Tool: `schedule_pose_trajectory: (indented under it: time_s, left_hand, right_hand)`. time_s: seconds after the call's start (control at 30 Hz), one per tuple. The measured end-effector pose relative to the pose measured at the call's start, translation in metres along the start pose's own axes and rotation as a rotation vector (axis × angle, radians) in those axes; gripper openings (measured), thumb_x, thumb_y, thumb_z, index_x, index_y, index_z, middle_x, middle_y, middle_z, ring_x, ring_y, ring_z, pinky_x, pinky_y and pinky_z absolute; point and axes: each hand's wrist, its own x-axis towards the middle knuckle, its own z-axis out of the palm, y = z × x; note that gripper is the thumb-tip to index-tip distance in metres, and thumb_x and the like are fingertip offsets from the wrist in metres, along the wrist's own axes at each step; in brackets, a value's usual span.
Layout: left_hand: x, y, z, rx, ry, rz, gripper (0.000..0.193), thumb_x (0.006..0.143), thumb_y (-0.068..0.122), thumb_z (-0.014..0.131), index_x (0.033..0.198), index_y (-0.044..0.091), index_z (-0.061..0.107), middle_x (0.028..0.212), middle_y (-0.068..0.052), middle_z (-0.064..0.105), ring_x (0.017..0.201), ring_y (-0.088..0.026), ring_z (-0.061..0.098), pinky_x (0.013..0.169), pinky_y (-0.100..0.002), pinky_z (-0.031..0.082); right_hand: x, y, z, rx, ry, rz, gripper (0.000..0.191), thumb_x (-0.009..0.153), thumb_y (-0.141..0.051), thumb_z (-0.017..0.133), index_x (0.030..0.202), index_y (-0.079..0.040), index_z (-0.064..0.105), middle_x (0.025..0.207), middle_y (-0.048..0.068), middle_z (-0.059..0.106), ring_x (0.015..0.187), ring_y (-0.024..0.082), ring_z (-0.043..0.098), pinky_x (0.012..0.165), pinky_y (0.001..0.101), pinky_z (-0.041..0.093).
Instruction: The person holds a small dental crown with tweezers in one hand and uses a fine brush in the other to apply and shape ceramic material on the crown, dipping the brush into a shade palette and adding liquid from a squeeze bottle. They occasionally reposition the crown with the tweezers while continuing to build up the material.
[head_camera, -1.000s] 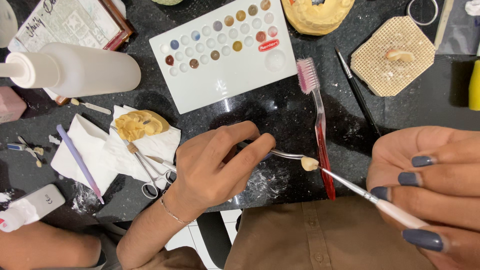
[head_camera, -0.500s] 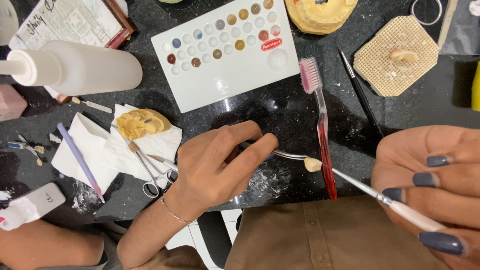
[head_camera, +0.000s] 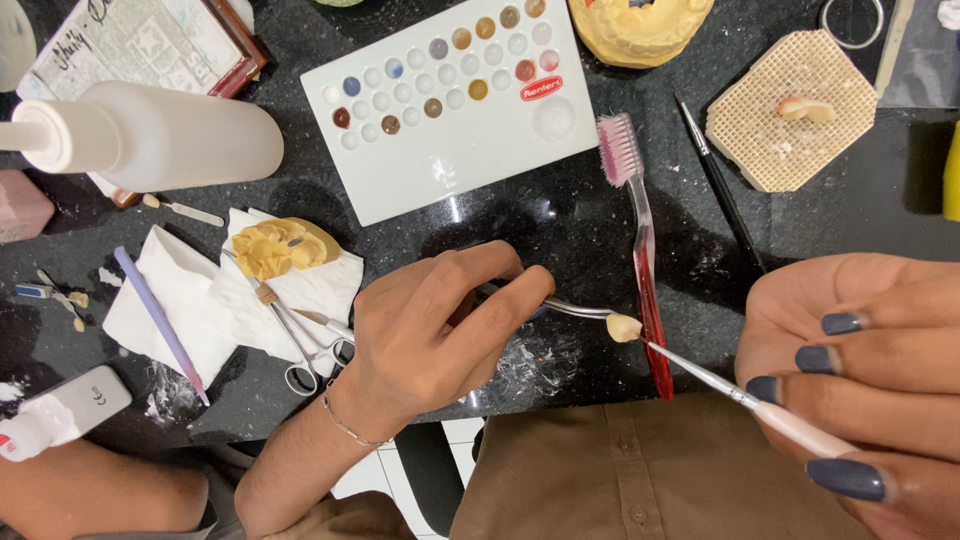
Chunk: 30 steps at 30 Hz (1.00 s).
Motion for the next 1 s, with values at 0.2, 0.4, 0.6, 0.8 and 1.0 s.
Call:
schedule_pose_trajectory:
  time_s: [0.2,0.4,0.6,0.8,1.0]
  left_hand:
    - [0.0,0.0,0.0,0.003,-0.001,-0.007,0.026,0.09,0.002,0.078,0.115,0.009,0.075,0.106,-0.005,0.063,0.073,-0.014,0.062,0.062,-0.03,0.05]
    - [0.0,0.0,0.0,0.005,-0.005,-0.009,0.027,0.089,0.002,0.077,0.115,0.009,0.075,0.105,-0.005,0.063,0.073,-0.014,0.062,0.061,-0.029,0.05]
    - [0.002,0.0,0.003,0.013,0.015,-0.017,0.025,0.09,0.002,0.078,0.114,0.009,0.074,0.105,-0.005,0.063,0.073,-0.014,0.062,0.061,-0.029,0.051]
    - [0.0,-0.001,0.002,0.024,0.009,-0.048,0.024,0.09,0.002,0.079,0.114,0.006,0.072,0.107,-0.006,0.064,0.075,-0.016,0.064,0.062,-0.03,0.051]
    - [-0.002,-0.002,0.004,0.031,0.012,-0.149,0.027,0.09,-0.001,0.075,0.117,0.002,0.068,0.111,-0.009,0.066,0.078,-0.019,0.067,0.064,-0.031,0.052]
  right_hand:
    - [-0.063,0.051,0.036,0.998,-0.265,0.727,0.003,0.091,0.006,0.061,0.092,0.006,0.064,0.077,-0.005,0.075,0.063,-0.013,0.061,0.05,0.0106,0.043]
    - [-0.03,0.033,0.035,-0.159,0.226,-0.209,0.009,0.098,-0.003,0.061,0.091,-0.009,0.061,0.083,-0.018,0.068,0.072,-0.015,0.058,0.064,0.0132,0.042]
    - [0.056,-0.017,0.003,-0.097,0.181,-0.068,0.015,0.1,-0.006,0.06,0.088,-0.014,0.057,0.081,-0.019,0.066,0.077,-0.01,0.058,0.074,0.016,0.042]
    - [0.099,-0.02,-0.008,-0.15,0.312,-0.321,0.01,0.099,-0.014,0.062,0.092,-0.019,0.057,0.081,-0.018,0.068,0.086,0.001,0.055,0.083,0.0278,0.039]
    - [0.158,-0.004,-0.013,-0.296,0.553,-0.678,0.008,0.098,-0.023,0.065,0.096,-0.023,0.057,0.08,-0.017,0.069,0.094,0.012,0.053,0.092,0.0396,0.036]
